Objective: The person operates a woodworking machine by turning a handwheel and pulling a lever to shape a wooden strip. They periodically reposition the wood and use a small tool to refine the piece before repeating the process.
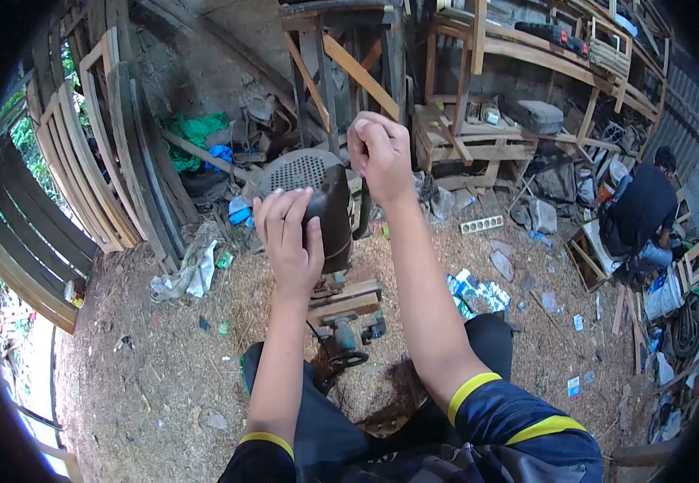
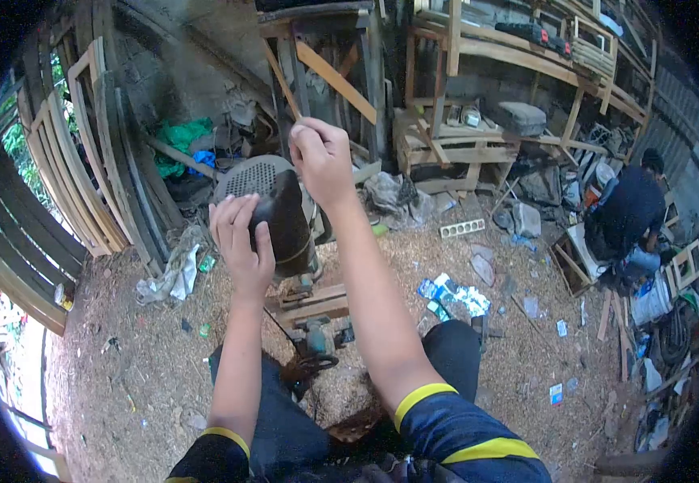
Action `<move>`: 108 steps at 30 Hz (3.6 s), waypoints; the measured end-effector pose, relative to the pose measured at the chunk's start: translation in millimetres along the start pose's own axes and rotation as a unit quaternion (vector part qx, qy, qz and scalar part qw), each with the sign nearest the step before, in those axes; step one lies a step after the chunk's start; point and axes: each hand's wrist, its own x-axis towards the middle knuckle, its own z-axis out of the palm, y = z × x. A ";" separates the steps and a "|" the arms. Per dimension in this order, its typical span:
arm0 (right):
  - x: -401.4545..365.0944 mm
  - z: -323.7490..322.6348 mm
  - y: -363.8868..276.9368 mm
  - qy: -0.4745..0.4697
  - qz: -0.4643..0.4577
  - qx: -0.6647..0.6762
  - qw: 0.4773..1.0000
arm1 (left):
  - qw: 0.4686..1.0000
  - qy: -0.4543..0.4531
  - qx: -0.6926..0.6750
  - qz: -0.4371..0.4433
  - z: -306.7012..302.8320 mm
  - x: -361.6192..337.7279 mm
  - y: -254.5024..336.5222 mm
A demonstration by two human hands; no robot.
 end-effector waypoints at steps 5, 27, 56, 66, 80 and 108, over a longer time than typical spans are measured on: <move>-18.2 -7.9 3.1 -0.012 -0.024 0.011 1.000 | 1.000 -0.024 0.005 0.001 5.2 -3.2 -8.1; -36.8 -14.6 9.9 -0.038 -0.081 0.033 0.995 | 0.998 -0.015 0.061 0.014 17.5 -13.6 -12.5; -161.6 -32.6 -16.3 -0.058 -0.059 -0.084 0.993 | 1.000 -0.023 0.021 -0.001 20.9 -24.8 -14.6; -192.8 -20.3 -4.9 0.034 -0.101 -0.050 0.993 | 1.000 -0.024 -0.005 -0.004 12.0 -23.1 -9.2; -117.8 -12.3 -4.4 0.058 -0.040 -0.145 0.987 | 0.981 -0.136 -0.128 -0.055 -36.9 -66.8 -16.0; -64.8 -48.1 98.2 -0.029 0.204 -0.187 0.960 | 0.977 -0.191 -0.070 -0.057 -39.4 -119.4 31.0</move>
